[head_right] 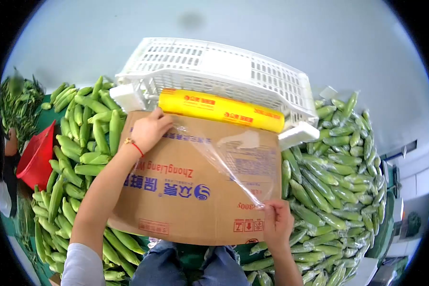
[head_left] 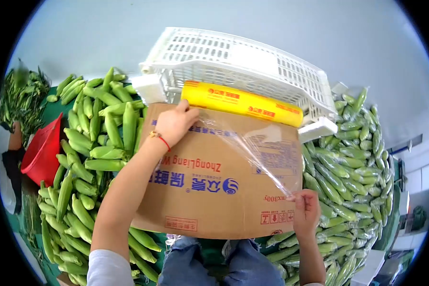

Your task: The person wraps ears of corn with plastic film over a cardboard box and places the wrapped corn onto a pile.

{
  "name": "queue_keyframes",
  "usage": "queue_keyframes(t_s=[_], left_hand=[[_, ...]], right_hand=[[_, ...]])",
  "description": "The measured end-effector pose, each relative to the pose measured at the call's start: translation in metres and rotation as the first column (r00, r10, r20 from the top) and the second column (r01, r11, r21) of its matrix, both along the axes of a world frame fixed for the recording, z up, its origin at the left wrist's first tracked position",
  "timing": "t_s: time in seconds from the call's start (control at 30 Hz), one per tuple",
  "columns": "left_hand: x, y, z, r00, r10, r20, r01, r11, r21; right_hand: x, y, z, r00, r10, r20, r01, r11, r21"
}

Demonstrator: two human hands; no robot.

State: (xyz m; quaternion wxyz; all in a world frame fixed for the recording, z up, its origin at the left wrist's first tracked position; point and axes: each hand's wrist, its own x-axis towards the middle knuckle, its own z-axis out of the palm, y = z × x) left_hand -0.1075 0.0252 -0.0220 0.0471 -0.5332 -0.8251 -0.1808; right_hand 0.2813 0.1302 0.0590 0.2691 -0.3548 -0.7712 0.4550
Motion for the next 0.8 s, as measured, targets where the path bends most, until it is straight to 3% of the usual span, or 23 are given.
queue_keyframes(t_s=[0.1, 0.27, 0.5, 0.6, 0.7, 0.8], left_hand=[[-0.008, 0.002, -0.003, 0.998, -0.039, -0.054, 0.051, 0.971, 0.234], [-0.017, -0.004, 0.012, 1.0, 0.009, 0.011, -0.012, 0.948, 0.317], [-0.035, 0.008, 0.039, 0.997, 0.033, 0.067, -0.059, 0.905, 0.422], [-0.049, 0.007, 0.049, 0.994, 0.069, 0.084, -0.1, 0.889, 0.447], [-0.046, -0.003, 0.062, 0.989, 0.071, 0.127, -0.121, 0.883, 0.453], [-0.037, -0.019, 0.07, 0.98, 0.058, 0.19, -0.154, 0.825, 0.543]], right_hand=[[0.001, 0.0, -0.007, 0.999, 0.018, -0.04, -0.019, 0.999, -0.034], [0.011, 0.011, -0.015, 0.998, 0.049, -0.048, -0.047, 0.998, 0.031], [-0.017, 0.051, -0.037, 0.991, 0.04, -0.129, -0.041, 0.999, -0.007], [-0.046, 0.075, -0.046, 0.963, 0.018, -0.269, -0.032, 0.998, -0.049], [-0.066, 0.093, -0.035, 0.944, 0.038, -0.328, -0.046, 0.999, -0.016], [-0.074, 0.091, 0.011, 0.929, -0.012, -0.37, -0.031, 0.993, -0.111]])
